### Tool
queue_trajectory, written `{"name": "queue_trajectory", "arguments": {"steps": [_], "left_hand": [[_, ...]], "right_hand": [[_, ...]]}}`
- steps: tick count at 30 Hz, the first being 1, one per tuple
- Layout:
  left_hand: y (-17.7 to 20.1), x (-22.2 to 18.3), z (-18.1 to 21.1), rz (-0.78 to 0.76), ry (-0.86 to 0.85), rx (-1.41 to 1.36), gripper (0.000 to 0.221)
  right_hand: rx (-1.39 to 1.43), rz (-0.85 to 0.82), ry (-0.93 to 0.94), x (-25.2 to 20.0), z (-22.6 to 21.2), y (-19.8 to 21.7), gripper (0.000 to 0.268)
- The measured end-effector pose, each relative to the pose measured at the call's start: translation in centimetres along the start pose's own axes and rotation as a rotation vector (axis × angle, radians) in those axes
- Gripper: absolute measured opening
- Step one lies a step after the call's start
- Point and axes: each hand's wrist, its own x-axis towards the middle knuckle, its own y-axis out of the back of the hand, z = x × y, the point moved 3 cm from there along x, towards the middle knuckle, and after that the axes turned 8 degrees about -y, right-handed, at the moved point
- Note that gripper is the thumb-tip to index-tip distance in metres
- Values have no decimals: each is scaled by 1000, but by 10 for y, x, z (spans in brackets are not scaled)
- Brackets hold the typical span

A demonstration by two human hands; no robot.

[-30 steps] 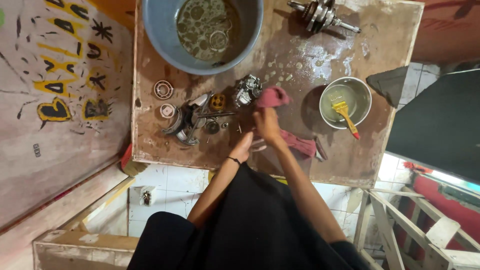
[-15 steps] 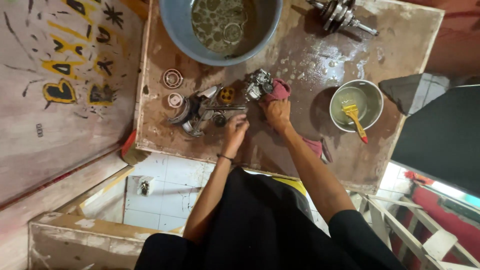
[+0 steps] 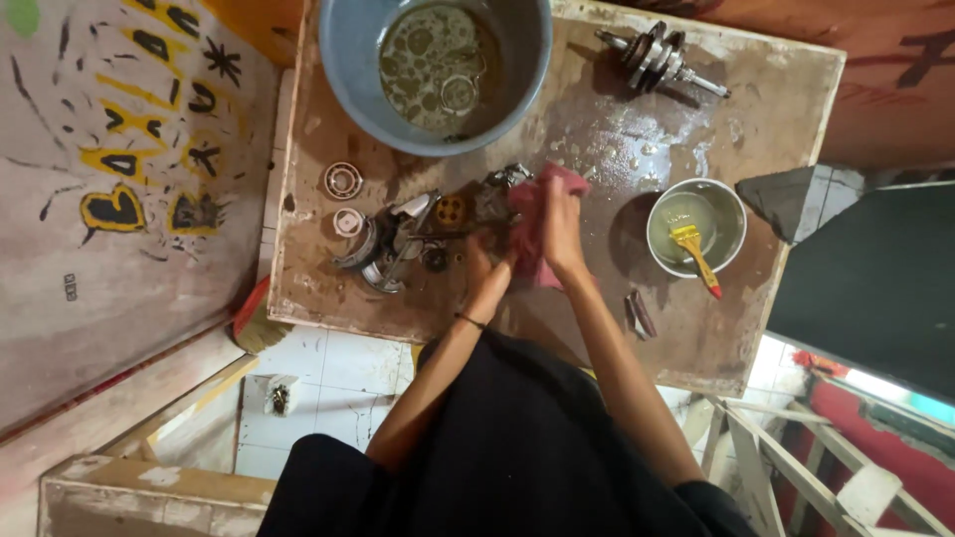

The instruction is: Cleaning and inspecting a disassembled motorcycle carburetor and other engine parts.

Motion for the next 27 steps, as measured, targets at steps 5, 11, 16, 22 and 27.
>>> {"name": "queue_trajectory", "arguments": {"steps": [5, 11, 16, 22, 27], "left_hand": [[-5, -4, 25, -301, 1046, -806, 53], [22, 17, 61, -356, 780, -486, 61], [13, 13, 129, -365, 1205, -711, 80], [-53, 23, 101, -416, 804, -1014, 61], [-74, -3, 130, -204, 960, -824, 43]], "right_hand": [[-555, 158, 278, 46, 92, -69, 53], [-229, 195, 208, 45, 91, -65, 42], [746, -174, -155, -34, -27, 11, 41], [883, -233, -68, -114, 28, 42, 47], [910, -95, -226, -142, 60, 70, 47]]}}
